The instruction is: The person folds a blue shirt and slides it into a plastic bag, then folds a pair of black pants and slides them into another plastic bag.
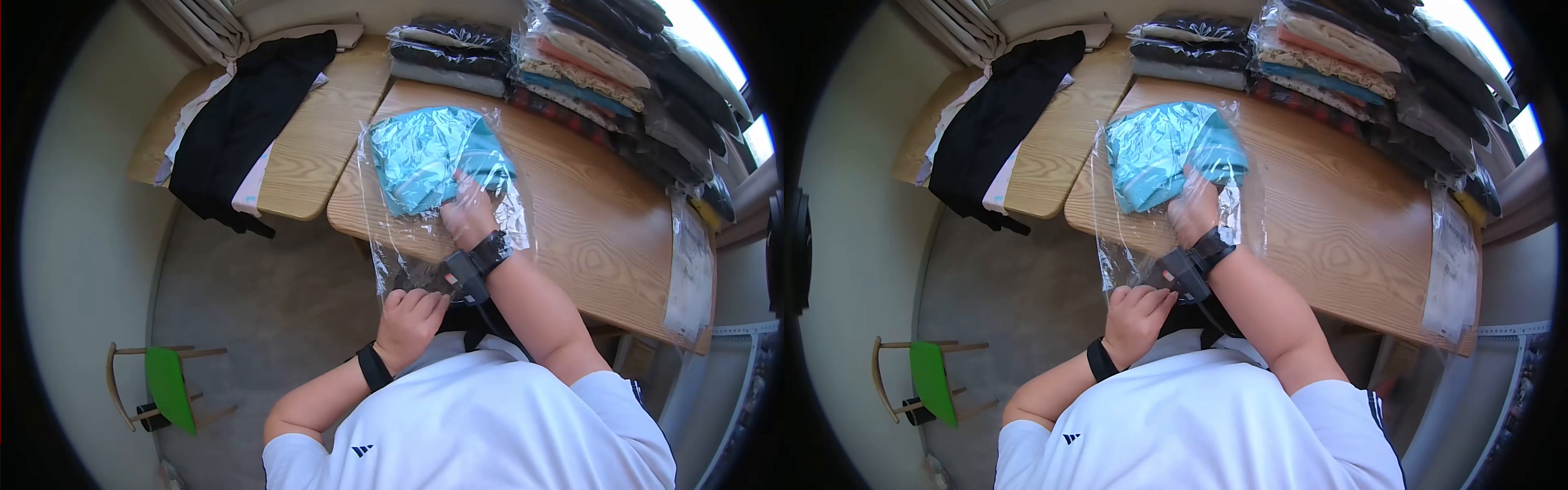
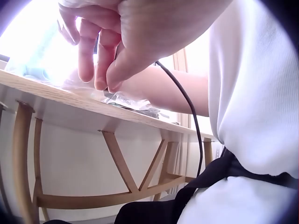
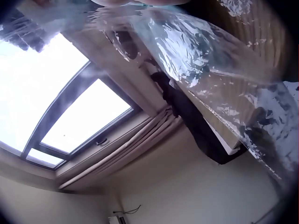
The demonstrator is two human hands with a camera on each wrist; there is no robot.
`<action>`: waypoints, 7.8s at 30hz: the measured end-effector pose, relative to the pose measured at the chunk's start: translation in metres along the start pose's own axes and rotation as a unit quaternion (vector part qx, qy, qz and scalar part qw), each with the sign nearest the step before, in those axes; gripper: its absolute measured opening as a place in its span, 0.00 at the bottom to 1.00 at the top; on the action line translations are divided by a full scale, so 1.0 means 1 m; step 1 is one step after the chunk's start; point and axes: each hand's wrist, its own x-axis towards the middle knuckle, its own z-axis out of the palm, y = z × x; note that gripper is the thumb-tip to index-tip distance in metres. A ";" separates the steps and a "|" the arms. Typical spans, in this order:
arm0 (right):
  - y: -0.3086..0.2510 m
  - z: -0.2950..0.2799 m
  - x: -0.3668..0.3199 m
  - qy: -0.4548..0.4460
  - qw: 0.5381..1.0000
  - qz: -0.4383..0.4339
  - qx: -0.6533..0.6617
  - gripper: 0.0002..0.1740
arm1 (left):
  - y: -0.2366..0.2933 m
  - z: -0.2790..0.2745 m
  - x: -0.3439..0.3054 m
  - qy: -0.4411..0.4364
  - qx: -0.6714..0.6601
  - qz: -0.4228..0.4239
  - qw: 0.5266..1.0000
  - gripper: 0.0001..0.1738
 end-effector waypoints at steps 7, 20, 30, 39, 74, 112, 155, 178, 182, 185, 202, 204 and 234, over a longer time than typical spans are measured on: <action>0.009 -0.003 -0.004 -0.012 0.996 -0.077 0.038 0.22 | 0.003 -0.004 -0.002 0.000 -0.005 0.002 1.000 0.14; -0.048 -0.031 -0.032 -0.006 0.992 -0.094 -0.088 0.14 | 0.005 -0.010 0.011 0.026 -0.064 0.004 0.998 0.14; -0.017 -0.018 0.077 0.114 0.791 -0.191 -0.570 0.22 | 0.008 -0.007 0.020 0.050 -0.093 0.024 0.994 0.15; -0.034 -0.032 0.109 -0.057 0.814 -0.027 -0.577 0.34 | 0.006 -0.003 0.018 0.028 -0.117 0.021 0.993 0.16; -0.114 -0.156 -0.114 -0.502 0.856 -0.029 -0.122 0.17 | -0.069 -0.095 -0.022 -0.098 -0.620 -0.129 0.768 0.08; -0.018 -0.199 -0.051 -0.259 0.740 -0.286 -0.551 0.19 | -0.132 -0.030 0.047 -0.116 -0.089 0.127 0.981 0.20; -0.011 -0.161 -0.086 0.116 0.990 0.073 -0.030 0.13 | -0.100 0.009 0.035 0.069 -0.521 -0.471 0.709 0.23; -0.016 -0.084 -0.066 -0.023 0.771 -0.249 -0.585 0.29 | -0.078 -0.007 0.114 -0.242 0.134 0.109 0.955 0.40; -0.019 -0.087 -0.062 -0.079 0.783 -0.195 -0.586 0.31 | -0.089 0.000 0.112 -0.264 0.113 0.106 0.952 0.44; -0.019 -0.090 -0.056 -0.127 0.798 -0.163 -0.566 0.32 | -0.087 0.001 0.112 -0.303 0.089 0.088 0.945 0.44; -0.017 -0.089 -0.049 -0.138 0.802 -0.160 -0.560 0.32 | -0.097 0.011 0.116 -0.355 0.027 0.065 0.932 0.46; -0.017 -0.090 -0.049 -0.139 0.802 -0.161 -0.558 0.32 | -0.098 0.011 0.117 -0.361 0.025 0.060 0.930 0.46; -0.012 -0.176 -0.105 -0.095 0.949 -0.137 -0.268 0.19 | -0.134 -0.016 0.028 -0.104 -0.053 0.050 0.992 0.39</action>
